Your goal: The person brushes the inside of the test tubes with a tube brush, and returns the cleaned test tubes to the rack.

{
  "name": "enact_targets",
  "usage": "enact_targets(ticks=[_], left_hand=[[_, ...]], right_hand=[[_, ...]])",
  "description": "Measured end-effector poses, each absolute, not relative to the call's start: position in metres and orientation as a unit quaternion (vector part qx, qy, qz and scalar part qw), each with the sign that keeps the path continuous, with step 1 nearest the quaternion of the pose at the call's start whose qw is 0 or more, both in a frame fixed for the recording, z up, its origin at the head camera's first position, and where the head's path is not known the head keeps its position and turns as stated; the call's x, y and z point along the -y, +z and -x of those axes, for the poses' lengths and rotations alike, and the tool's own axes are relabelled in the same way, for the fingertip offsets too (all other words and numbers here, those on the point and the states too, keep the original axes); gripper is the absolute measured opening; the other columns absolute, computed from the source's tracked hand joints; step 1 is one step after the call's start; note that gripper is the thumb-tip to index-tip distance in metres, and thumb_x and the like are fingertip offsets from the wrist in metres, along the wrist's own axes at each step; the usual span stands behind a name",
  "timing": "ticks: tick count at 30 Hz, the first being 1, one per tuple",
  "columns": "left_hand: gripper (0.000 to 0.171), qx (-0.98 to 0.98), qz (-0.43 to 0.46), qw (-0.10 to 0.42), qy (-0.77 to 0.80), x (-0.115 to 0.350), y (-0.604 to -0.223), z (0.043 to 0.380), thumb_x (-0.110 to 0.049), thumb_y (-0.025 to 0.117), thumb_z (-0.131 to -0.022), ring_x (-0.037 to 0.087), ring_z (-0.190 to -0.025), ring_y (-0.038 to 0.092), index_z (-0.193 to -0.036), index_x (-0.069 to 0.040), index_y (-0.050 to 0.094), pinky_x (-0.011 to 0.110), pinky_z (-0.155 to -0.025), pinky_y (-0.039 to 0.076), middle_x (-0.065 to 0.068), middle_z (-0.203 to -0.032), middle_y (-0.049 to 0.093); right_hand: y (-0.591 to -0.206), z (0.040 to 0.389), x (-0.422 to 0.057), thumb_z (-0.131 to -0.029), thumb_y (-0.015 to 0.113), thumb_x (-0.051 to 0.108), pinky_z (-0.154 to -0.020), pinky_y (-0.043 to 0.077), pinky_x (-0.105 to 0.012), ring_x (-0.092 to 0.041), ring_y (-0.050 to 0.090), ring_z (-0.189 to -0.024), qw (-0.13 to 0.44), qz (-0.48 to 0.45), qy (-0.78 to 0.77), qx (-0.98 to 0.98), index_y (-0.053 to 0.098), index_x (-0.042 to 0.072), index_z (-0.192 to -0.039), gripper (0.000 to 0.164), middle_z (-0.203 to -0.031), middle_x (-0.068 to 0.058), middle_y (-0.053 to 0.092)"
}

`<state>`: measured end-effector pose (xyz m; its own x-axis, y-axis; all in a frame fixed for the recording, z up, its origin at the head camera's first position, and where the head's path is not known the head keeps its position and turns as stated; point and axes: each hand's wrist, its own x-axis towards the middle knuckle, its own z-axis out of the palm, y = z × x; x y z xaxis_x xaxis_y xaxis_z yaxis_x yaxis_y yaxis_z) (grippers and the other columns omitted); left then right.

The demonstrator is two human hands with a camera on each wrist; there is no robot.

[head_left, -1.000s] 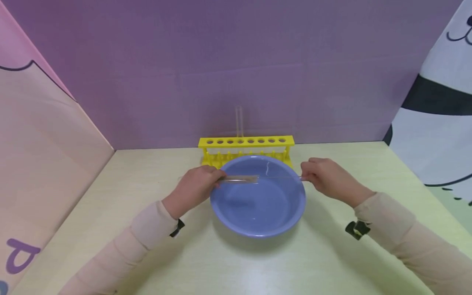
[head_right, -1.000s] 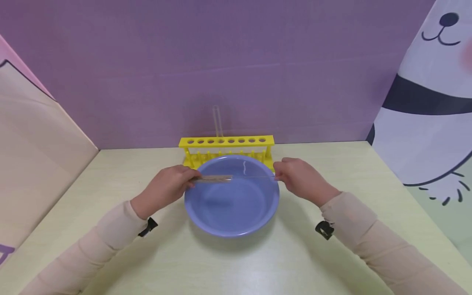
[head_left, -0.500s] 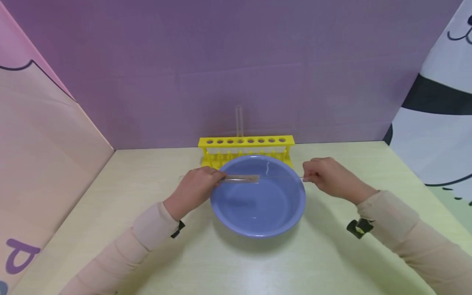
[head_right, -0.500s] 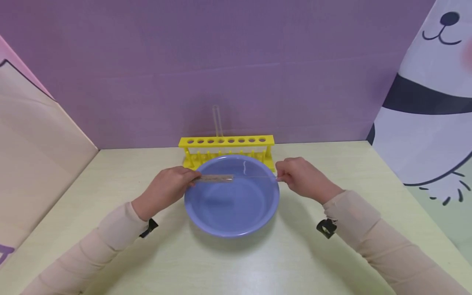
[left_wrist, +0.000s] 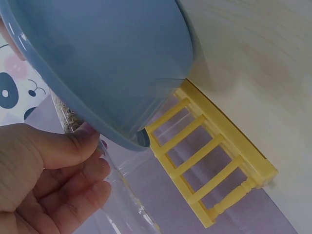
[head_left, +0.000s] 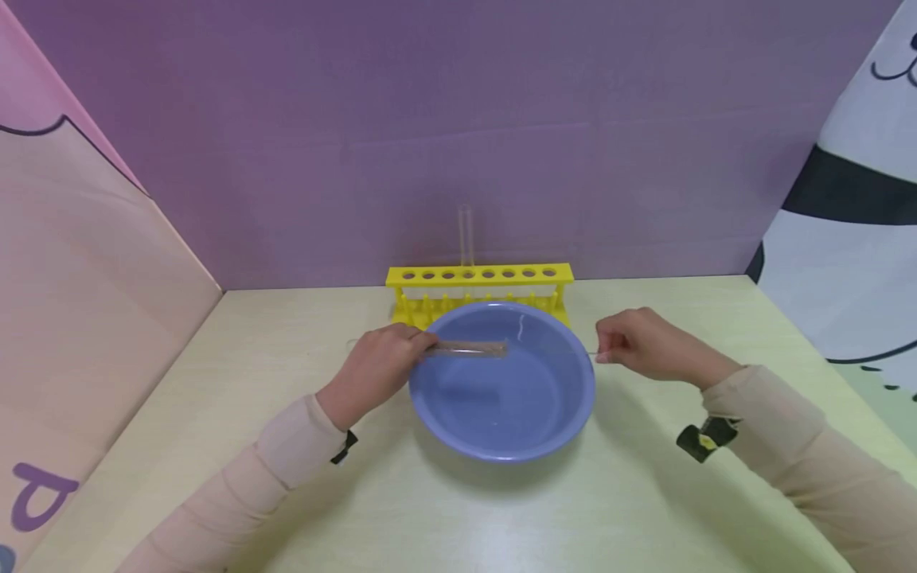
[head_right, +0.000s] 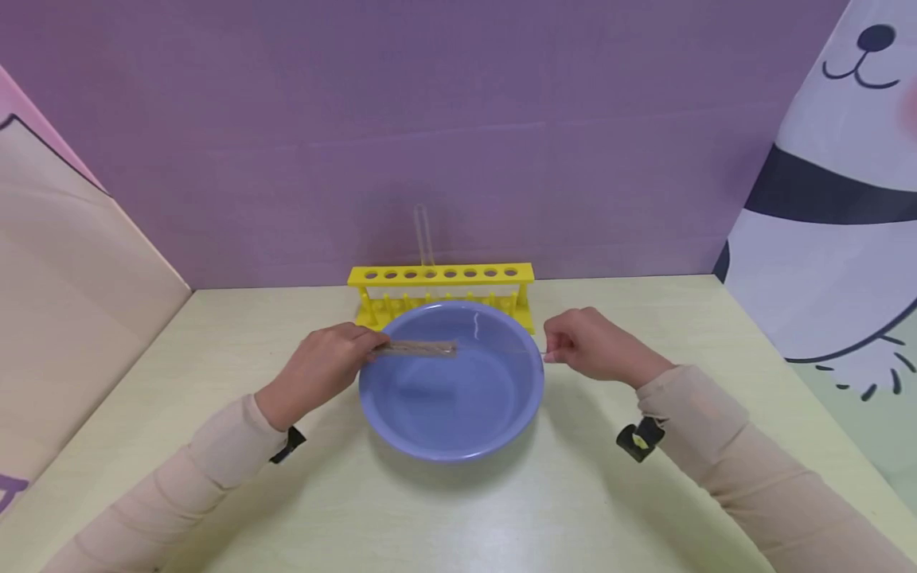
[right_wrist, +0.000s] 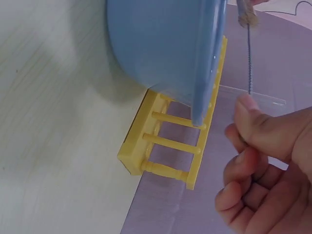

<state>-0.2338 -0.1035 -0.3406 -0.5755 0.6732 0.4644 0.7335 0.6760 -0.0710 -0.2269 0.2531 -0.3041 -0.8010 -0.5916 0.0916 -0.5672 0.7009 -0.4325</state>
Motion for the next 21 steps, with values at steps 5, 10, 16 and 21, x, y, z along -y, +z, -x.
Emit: enact_targets(ticks=[5,10,16,21], left_hand=[[0.023,0.886,0.395,0.235,-0.065,0.104,-0.342,0.234,0.004,0.073,-0.077,0.02,-0.073,0.064,-0.098,-0.006,0.069,0.03,-0.058,0.053,0.007,-0.085,0.069],[0.023,0.885,0.393,0.241,-0.068,0.106,-0.343,0.233,0.002,0.073,-0.077,0.021,-0.074,0.064,-0.098,-0.006,0.069,0.031,-0.057,0.053,0.007,-0.085,0.069],[0.027,0.885,0.394,0.235,-0.078,0.108,-0.342,0.233,0.004,0.075,-0.075,0.021,-0.075,0.065,-0.099,-0.007,0.07,0.031,-0.058,0.053,0.007,-0.085,0.069],[0.03,0.891,0.386,0.226,-0.08,0.11,-0.342,0.233,0.004,0.076,-0.073,0.02,-0.074,0.065,-0.1,-0.006,0.071,0.029,-0.058,0.053,0.006,-0.085,0.07]], right_hand=[[-0.297,0.229,-0.258,-0.082,0.071,0.007,-0.053,0.038,-0.022,-0.005,0.041,-0.055,0.095,0.295,-0.234,-0.922,0.057,0.013,-0.069,0.02,-0.059,0.009,0.046],[-0.292,0.233,-0.263,-0.083,0.071,0.008,-0.053,0.037,-0.021,-0.005,0.04,-0.053,0.149,0.275,-0.258,-0.914,0.057,0.012,-0.069,0.02,-0.057,0.007,0.043],[-0.29,0.234,-0.267,-0.084,0.069,0.006,-0.053,0.037,-0.021,-0.005,0.04,-0.053,0.155,0.267,-0.263,-0.914,0.057,0.011,-0.07,0.019,-0.057,0.006,0.043],[-0.293,0.233,-0.269,-0.083,0.07,0.005,-0.053,0.04,-0.022,-0.006,0.042,-0.055,0.121,0.28,-0.243,-0.921,0.059,0.012,-0.072,0.017,-0.059,0.006,0.047]])
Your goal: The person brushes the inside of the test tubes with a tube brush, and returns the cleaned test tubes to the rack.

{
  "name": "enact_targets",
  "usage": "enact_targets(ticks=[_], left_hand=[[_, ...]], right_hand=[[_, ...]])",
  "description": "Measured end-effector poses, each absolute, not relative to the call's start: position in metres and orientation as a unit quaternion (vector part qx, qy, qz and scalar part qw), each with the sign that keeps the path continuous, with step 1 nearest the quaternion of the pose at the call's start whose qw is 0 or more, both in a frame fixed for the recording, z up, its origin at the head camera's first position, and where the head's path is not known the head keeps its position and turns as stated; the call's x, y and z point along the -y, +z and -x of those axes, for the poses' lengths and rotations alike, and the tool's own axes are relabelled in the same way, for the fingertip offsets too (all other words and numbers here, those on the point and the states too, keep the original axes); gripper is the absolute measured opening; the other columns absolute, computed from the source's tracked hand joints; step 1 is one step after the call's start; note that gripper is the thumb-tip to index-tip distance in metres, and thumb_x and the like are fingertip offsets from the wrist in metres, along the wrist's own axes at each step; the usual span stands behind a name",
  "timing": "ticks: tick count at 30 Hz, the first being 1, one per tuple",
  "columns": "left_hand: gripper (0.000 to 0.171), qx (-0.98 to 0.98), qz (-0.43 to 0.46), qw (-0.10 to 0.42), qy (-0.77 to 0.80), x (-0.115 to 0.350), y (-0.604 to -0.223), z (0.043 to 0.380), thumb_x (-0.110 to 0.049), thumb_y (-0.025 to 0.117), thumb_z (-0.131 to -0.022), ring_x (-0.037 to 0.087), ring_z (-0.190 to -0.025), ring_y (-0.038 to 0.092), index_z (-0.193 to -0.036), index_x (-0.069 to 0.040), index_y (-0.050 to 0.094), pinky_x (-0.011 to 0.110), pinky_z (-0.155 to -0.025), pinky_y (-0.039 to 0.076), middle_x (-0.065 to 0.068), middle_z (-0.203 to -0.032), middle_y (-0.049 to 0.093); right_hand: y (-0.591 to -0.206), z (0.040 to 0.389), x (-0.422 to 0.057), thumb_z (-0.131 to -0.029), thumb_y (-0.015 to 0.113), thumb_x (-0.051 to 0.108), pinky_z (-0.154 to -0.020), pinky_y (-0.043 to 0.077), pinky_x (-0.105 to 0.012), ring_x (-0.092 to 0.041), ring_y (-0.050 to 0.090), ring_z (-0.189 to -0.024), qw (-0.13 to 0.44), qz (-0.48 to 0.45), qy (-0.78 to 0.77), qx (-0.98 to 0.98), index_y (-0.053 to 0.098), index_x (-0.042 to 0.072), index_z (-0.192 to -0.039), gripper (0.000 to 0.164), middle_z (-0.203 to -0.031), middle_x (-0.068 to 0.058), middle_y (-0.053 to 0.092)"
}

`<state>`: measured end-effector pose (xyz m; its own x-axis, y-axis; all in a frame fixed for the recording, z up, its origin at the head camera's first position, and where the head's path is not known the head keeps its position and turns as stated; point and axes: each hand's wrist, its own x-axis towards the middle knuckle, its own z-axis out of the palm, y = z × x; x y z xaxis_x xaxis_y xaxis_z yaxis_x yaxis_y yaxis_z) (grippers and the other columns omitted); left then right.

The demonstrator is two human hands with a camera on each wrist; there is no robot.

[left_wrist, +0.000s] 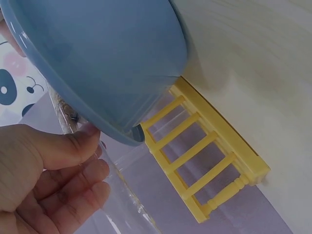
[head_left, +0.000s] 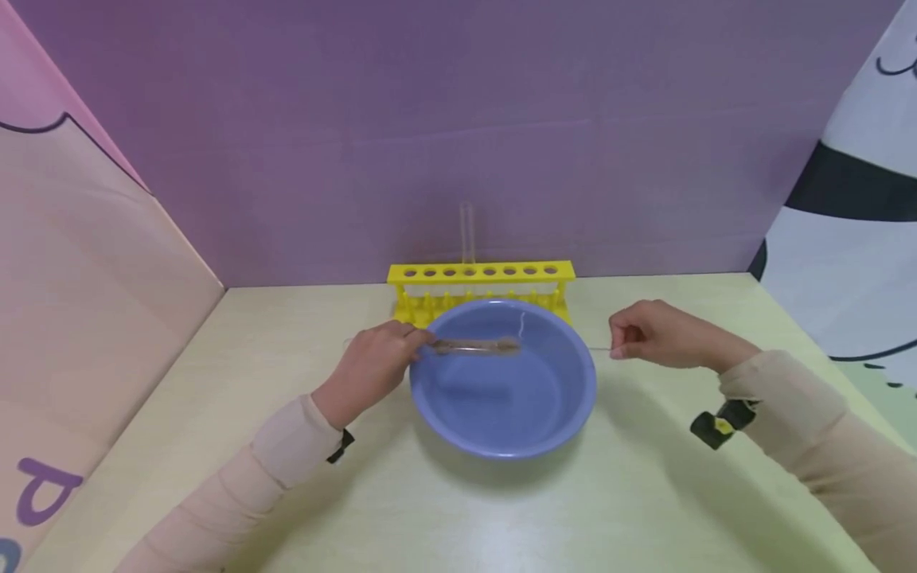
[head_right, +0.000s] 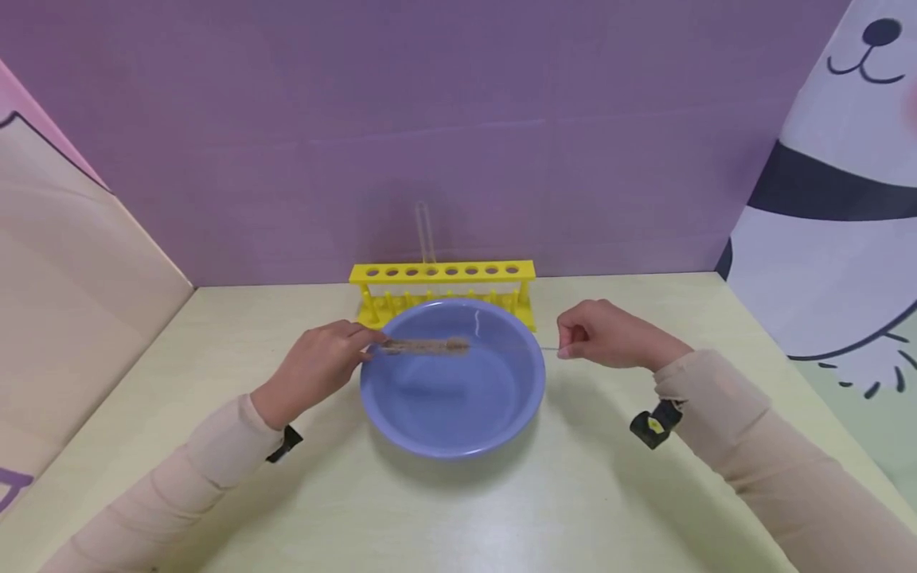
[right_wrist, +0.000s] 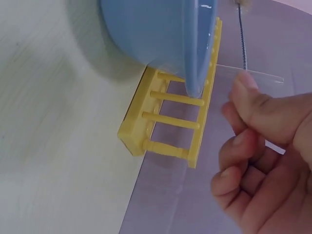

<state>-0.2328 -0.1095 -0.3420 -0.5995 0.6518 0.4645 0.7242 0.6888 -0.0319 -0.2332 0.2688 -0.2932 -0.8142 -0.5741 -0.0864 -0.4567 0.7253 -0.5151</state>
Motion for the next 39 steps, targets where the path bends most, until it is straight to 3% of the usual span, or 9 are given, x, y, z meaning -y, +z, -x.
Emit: enact_targets(ticks=[8,18,32,35,37,39], left_hand=[[0.029,0.896,0.379,0.217,-0.082,0.111,-0.34,0.232,0.005,0.075,-0.073,0.02,-0.074,0.065,-0.1,-0.006,0.072,0.028,-0.058,0.054,0.006,-0.086,0.07],[0.033,0.907,0.362,0.206,-0.063,0.115,-0.341,0.234,0.0,0.079,-0.072,0.02,-0.074,0.064,-0.103,-0.006,0.071,0.028,-0.06,0.054,0.007,-0.088,0.07],[0.034,0.91,0.356,0.204,-0.06,0.115,-0.341,0.236,0.002,0.079,-0.072,0.021,-0.076,0.064,-0.104,-0.004,0.07,0.028,-0.06,0.054,0.008,-0.091,0.07],[0.035,0.911,0.354,0.201,-0.062,0.116,-0.34,0.236,0.004,0.078,-0.071,0.021,-0.076,0.064,-0.105,-0.004,0.07,0.029,-0.059,0.054,0.008,-0.09,0.07],[0.036,0.912,0.353,0.2,-0.065,0.116,-0.34,0.235,0.006,0.077,-0.071,0.022,-0.076,0.064,-0.105,-0.004,0.07,0.029,-0.059,0.054,0.008,-0.089,0.07],[0.036,0.911,0.353,0.202,-0.067,0.116,-0.34,0.236,0.007,0.076,-0.071,0.022,-0.076,0.064,-0.105,-0.004,0.07,0.03,-0.06,0.054,0.008,-0.089,0.07]], right_hand=[[-0.302,0.229,-0.27,-0.08,0.071,-0.001,-0.053,0.04,-0.022,-0.002,0.041,-0.056,0.001,0.32,-0.176,-0.931,0.054,0.014,-0.069,0.025,-0.058,0.014,0.048],[-0.314,0.223,-0.268,-0.073,0.074,-0.003,-0.057,0.047,-0.033,-0.012,0.05,-0.061,-0.191,0.353,-0.069,-0.913,0.05,0.011,-0.071,0.029,-0.066,0.006,0.047],[-0.329,0.225,-0.276,-0.065,0.073,-0.011,-0.052,0.04,-0.034,-0.022,0.042,-0.056,-0.336,0.386,-0.028,-0.859,0.047,0.001,-0.072,0.03,-0.063,-0.007,0.043],[-0.331,0.226,-0.278,-0.07,0.068,-0.009,-0.051,0.04,-0.035,-0.024,0.042,-0.055,-0.355,0.394,-0.02,-0.848,0.047,-0.001,-0.073,0.023,-0.063,-0.009,0.043],[-0.332,0.227,-0.28,-0.084,0.059,-0.003,-0.051,0.039,-0.035,-0.024,0.042,-0.055,-0.364,0.398,-0.015,-0.842,0.047,-0.002,-0.073,0.016,-0.063,-0.01,0.043],[-0.333,0.228,-0.281,-0.097,0.045,0.007,-0.05,0.038,-0.035,-0.024,0.04,-0.055,-0.372,0.4,-0.014,-0.837,0.047,-0.003,-0.072,0.026,-0.063,-0.01,0.042]])
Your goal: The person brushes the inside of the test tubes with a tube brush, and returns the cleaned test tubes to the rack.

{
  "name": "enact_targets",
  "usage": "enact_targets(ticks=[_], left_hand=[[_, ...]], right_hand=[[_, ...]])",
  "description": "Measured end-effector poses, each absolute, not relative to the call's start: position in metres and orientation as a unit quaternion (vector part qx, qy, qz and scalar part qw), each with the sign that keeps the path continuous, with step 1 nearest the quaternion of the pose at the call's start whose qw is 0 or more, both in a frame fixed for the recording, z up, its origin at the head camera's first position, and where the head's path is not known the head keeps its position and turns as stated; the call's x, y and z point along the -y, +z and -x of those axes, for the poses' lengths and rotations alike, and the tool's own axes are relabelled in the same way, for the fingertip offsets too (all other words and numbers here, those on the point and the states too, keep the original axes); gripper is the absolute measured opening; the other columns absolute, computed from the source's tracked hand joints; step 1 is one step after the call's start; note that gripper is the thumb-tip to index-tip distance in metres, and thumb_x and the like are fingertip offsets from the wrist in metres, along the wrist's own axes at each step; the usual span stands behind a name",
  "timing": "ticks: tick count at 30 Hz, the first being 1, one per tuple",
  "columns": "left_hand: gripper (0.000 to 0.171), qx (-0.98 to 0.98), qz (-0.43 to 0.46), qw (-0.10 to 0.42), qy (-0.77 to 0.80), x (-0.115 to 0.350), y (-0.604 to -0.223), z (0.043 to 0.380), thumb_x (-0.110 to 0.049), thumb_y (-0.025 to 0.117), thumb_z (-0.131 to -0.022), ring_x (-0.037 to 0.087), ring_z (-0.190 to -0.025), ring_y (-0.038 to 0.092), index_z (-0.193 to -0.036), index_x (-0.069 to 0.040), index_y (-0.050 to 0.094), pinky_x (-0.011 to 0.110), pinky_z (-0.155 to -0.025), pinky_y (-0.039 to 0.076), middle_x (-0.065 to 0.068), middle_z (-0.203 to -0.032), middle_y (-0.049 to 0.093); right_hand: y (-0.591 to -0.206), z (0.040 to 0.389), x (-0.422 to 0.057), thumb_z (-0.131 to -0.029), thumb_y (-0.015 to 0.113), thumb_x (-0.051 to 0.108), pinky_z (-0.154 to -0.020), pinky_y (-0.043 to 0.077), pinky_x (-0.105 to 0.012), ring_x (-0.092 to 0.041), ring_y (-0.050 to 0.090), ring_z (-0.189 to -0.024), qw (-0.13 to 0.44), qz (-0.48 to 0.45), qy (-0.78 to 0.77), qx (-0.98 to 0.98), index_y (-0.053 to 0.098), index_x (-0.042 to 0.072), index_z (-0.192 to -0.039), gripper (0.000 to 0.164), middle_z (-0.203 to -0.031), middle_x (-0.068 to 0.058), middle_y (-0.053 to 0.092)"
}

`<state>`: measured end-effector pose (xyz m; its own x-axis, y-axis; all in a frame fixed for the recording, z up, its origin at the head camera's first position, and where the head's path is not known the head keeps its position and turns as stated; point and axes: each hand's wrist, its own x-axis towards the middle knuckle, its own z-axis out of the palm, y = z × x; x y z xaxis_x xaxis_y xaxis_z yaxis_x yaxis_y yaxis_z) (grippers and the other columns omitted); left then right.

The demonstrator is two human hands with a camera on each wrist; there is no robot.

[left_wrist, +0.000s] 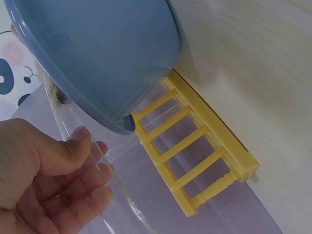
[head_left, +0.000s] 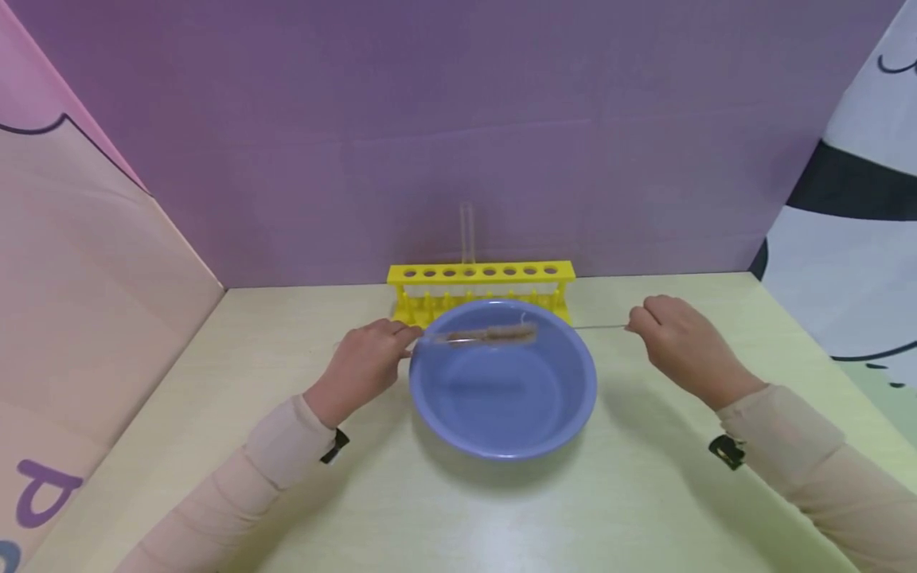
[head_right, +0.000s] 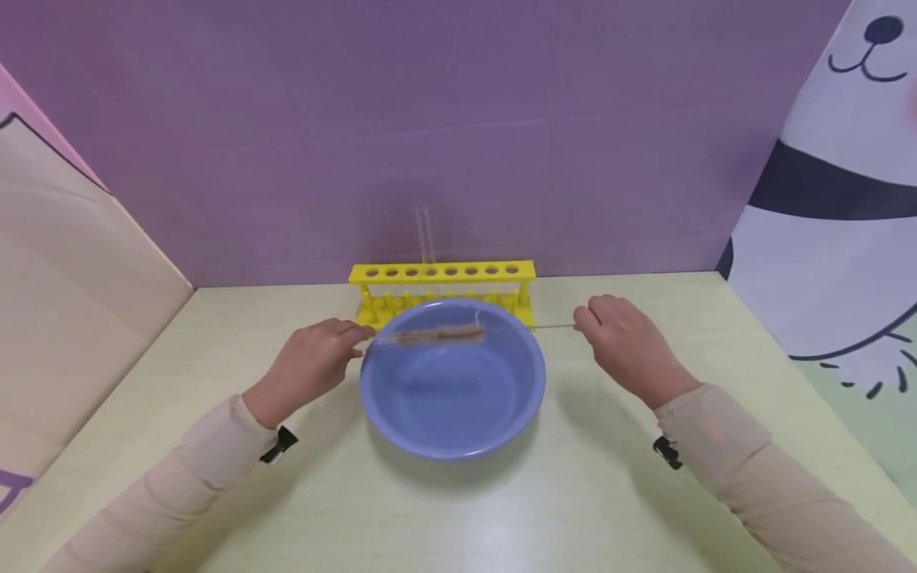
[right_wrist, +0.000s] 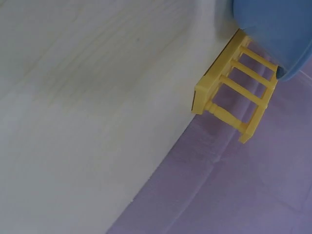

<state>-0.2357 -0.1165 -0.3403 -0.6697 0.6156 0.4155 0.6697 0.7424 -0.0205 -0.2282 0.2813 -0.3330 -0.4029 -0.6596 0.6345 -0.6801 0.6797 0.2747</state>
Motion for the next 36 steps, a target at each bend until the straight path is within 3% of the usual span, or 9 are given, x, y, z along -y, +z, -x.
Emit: enact_targets(ticks=[2,4,11,15,36], left_hand=[[0.035,0.911,0.353,0.205,-0.069,0.117,-0.341,0.236,0.008,0.076,-0.071,0.022,-0.077,0.065,-0.104,-0.004,0.07,0.03,-0.06,0.054,0.008,-0.089,0.07],[0.035,0.911,0.353,0.205,-0.068,0.117,-0.341,0.236,0.008,0.075,-0.071,0.022,-0.077,0.065,-0.104,-0.004,0.07,0.031,-0.061,0.054,0.008,-0.089,0.07],[0.035,0.916,0.348,0.188,-0.075,0.116,-0.341,0.237,0.007,0.076,-0.071,0.021,-0.077,0.065,-0.105,-0.004,0.07,0.03,-0.062,0.054,0.008,-0.09,0.071],[0.036,0.917,0.346,0.185,-0.078,0.116,-0.341,0.237,0.007,0.076,-0.071,0.021,-0.078,0.065,-0.105,-0.004,0.07,0.03,-0.062,0.054,0.008,-0.091,0.071],[0.036,0.921,0.341,0.171,-0.084,0.116,-0.34,0.24,0.008,0.076,-0.07,0.021,-0.079,0.066,-0.104,-0.005,0.071,0.03,-0.062,0.054,0.008,-0.091,0.071]], right_hand=[[-0.334,0.23,-0.283,-0.104,0.029,0.017,-0.05,0.036,-0.035,-0.024,0.039,-0.054,0.383,-0.404,0.018,0.83,0.048,-0.003,-0.072,0.042,-0.062,-0.01,0.041],[-0.336,0.231,-0.284,-0.105,0.023,0.022,-0.049,0.034,-0.035,-0.023,0.036,-0.054,0.396,-0.409,0.025,0.822,0.048,-0.003,-0.072,0.049,-0.062,-0.009,0.039],[-0.339,0.232,-0.292,-0.097,0.028,0.004,-0.05,0.034,-0.036,-0.024,0.037,-0.055,0.418,-0.427,0.037,0.801,0.057,-0.005,-0.078,0.035,-0.064,-0.01,0.041],[-0.34,0.232,-0.295,-0.102,0.026,0.009,-0.049,0.036,-0.035,-0.023,0.038,-0.055,0.426,-0.433,0.026,0.794,0.058,-0.007,-0.08,0.042,-0.064,-0.011,0.043],[-0.35,0.237,-0.304,-0.099,0.04,0.006,-0.043,0.039,-0.038,-0.028,0.046,-0.051,0.499,-0.431,0.04,0.751,0.06,-0.009,-0.078,0.033,-0.065,-0.016,0.05]])
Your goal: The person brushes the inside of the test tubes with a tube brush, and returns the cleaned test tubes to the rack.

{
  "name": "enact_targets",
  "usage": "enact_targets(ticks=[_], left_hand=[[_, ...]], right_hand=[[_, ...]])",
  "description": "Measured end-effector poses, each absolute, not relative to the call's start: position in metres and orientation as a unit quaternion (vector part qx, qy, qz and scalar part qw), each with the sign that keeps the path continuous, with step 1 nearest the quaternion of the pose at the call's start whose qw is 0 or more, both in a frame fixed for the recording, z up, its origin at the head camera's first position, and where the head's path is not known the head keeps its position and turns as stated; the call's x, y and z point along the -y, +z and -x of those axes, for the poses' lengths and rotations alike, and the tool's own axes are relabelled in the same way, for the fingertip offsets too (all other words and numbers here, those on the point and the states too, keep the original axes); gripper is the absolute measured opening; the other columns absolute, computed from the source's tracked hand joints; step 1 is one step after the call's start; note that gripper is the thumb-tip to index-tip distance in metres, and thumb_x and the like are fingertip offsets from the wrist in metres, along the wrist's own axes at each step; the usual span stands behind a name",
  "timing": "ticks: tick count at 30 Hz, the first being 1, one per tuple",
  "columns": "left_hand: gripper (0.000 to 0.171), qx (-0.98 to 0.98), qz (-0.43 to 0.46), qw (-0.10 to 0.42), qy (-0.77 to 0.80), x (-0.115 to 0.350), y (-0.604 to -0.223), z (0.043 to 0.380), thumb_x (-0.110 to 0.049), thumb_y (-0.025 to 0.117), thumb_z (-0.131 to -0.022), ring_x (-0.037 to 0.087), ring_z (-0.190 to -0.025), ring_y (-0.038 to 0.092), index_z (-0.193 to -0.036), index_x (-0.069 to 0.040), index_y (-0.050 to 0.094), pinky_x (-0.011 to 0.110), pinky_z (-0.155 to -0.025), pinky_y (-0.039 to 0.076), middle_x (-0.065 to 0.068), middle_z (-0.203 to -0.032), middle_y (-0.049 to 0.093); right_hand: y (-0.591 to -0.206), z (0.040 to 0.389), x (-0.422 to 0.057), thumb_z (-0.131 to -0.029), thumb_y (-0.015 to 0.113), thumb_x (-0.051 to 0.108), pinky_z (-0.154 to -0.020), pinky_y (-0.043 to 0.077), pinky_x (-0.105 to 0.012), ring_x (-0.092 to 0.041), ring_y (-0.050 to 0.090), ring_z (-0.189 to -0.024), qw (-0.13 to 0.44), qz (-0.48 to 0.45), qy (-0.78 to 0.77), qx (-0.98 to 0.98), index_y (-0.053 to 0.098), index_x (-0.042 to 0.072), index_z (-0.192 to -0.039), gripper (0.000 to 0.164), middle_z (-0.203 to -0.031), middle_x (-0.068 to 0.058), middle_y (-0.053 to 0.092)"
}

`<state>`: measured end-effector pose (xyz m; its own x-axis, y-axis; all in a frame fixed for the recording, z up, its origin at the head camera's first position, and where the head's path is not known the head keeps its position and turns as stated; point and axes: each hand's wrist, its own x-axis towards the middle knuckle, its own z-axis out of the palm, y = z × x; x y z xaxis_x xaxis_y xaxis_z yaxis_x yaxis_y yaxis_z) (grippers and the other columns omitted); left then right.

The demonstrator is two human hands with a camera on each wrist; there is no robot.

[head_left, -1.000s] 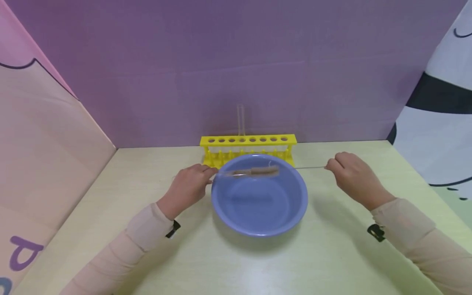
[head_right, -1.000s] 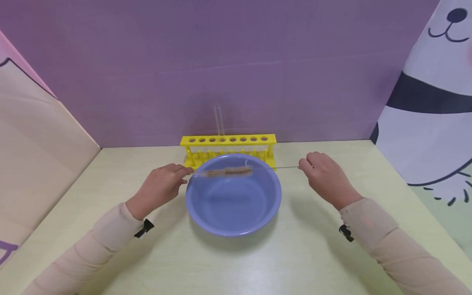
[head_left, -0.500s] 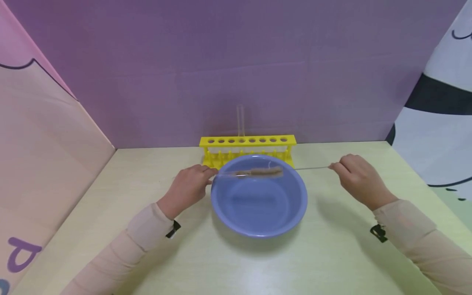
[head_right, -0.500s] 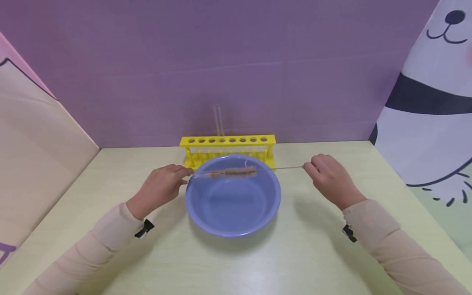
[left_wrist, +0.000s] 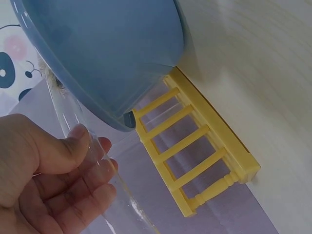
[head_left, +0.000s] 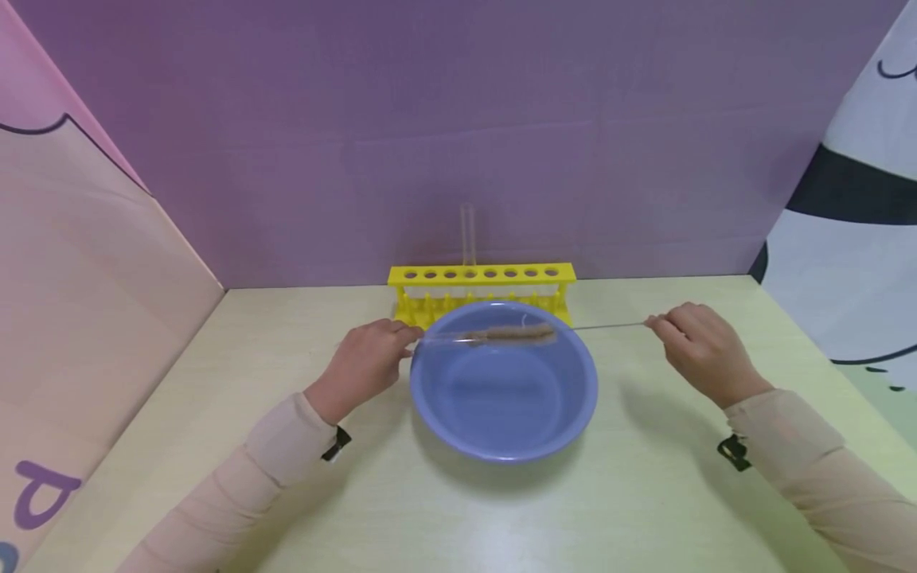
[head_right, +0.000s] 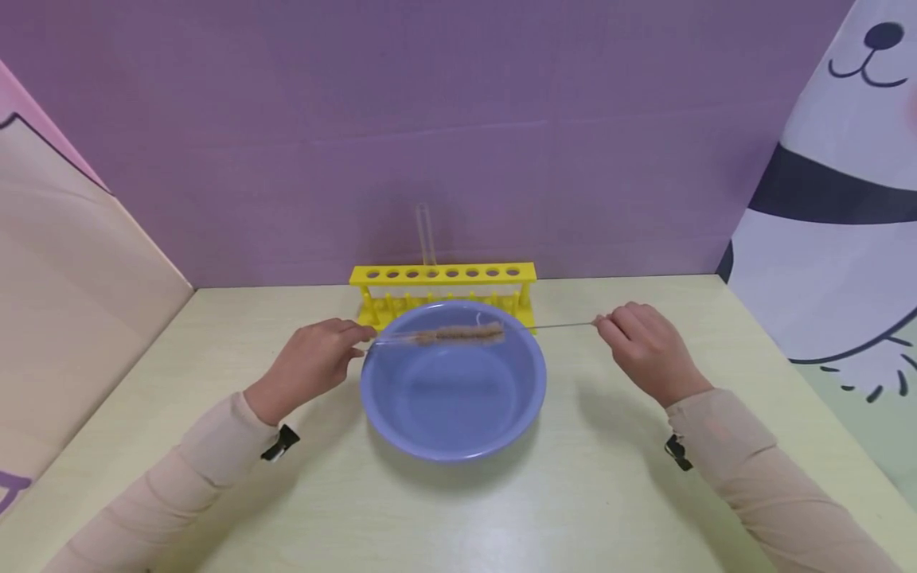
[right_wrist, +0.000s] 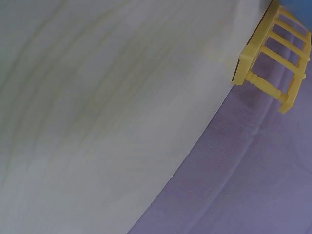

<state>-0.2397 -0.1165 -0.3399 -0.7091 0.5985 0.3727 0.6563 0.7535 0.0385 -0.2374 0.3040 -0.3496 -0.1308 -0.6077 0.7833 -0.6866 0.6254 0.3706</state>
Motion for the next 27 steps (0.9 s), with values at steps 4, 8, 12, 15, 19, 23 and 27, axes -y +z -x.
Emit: enact_targets(ticks=[4,8,12,15,19,23,27], left_hand=[[0.036,0.918,0.344,0.178,-0.083,0.1174,-0.3391,0.2394,0.008,0.076,-0.07,0.022,-0.078,0.066,-0.103,-0.004,0.071,0.031,-0.062,0.054,0.007,-0.089,0.071],[0.035,0.916,0.347,0.186,-0.082,0.1184,-0.3388,0.2391,0.009,0.075,-0.07,0.023,-0.077,0.065,-0.102,-0.004,0.071,0.032,-0.061,0.054,0.008,-0.089,0.07],[0.035,0.916,0.347,0.186,-0.082,0.1182,-0.3377,0.2392,0.009,0.075,-0.07,0.023,-0.077,0.065,-0.102,-0.004,0.071,0.032,-0.061,0.054,0.008,-0.088,0.07],[0.035,0.917,0.345,0.182,-0.08,0.1179,-0.3368,0.2394,0.009,0.075,-0.07,0.022,-0.077,0.065,-0.102,-0.004,0.071,0.032,-0.061,0.054,0.008,-0.088,0.07],[0.034,0.917,0.346,0.181,-0.08,0.1181,-0.3362,0.2395,0.01,0.074,-0.07,0.023,-0.077,0.065,-0.101,-0.004,0.071,0.032,-0.06,0.054,0.008,-0.088,0.07],[0.034,0.917,0.346,0.18,-0.082,0.1187,-0.3362,0.2399,0.009,0.074,-0.07,0.023,-0.077,0.065,-0.101,-0.004,0.071,0.032,-0.06,0.054,0.008,-0.088,0.07],[0.034,0.92,0.34,0.179,-0.073,0.1212,-0.3365,0.2409,0.009,0.073,-0.071,0.023,-0.077,0.065,-0.102,-0.004,0.07,0.032,-0.061,0.054,0.008,-0.089,0.07]], right_hand=[[-0.3502,0.2361,-0.3011,-0.099,0.041,0.005,-0.043,0.037,-0.039,-0.028,0.045,-0.05,0.516,-0.428,0.057,0.739,0.06,-0.009,-0.077,0.033,-0.064,-0.016,0.05],[-0.3507,0.2353,-0.3,-0.099,0.042,0.005,-0.043,0.037,-0.039,-0.028,0.044,-0.05,0.525,-0.425,0.066,0.734,0.059,-0.009,-0.075,0.033,-0.063,-0.016,0.049],[-0.3544,0.2356,-0.3018,-0.098,0.043,0.005,-0.043,0.037,-0.04,-0.029,0.044,-0.049,0.532,-0.42,0.071,0.732,0.059,-0.01,-0.074,0.033,-0.062,-0.016,0.049],[-0.3559,0.2352,-0.3022,-0.097,0.044,0.005,-0.043,0.036,-0.041,-0.03,0.044,-0.049,0.54,-0.417,0.077,0.727,0.06,-0.009,-0.073,0.032,-0.062,-0.016,0.049],[-0.3556,0.2337,-0.3019,-0.097,0.045,0.005,-0.042,0.036,-0.041,-0.03,0.043,-0.048,0.547,-0.413,0.08,0.724,0.059,-0.009,-0.072,0.031,-0.061,-0.016,0.049],[-0.3559,0.2315,-0.3035,-0.097,0.046,0.006,-0.042,0.036,-0.041,-0.031,0.043,-0.048,0.546,-0.41,0.081,0.726,0.058,-0.009,-0.071,0.032,-0.061,-0.016,0.049],[-0.3562,0.229,-0.3063,-0.097,0.044,0.006,-0.044,0.035,-0.041,-0.03,0.044,-0.049,0.54,-0.406,0.088,0.732,0.06,-0.009,-0.073,0.033,-0.061,-0.016,0.049]])
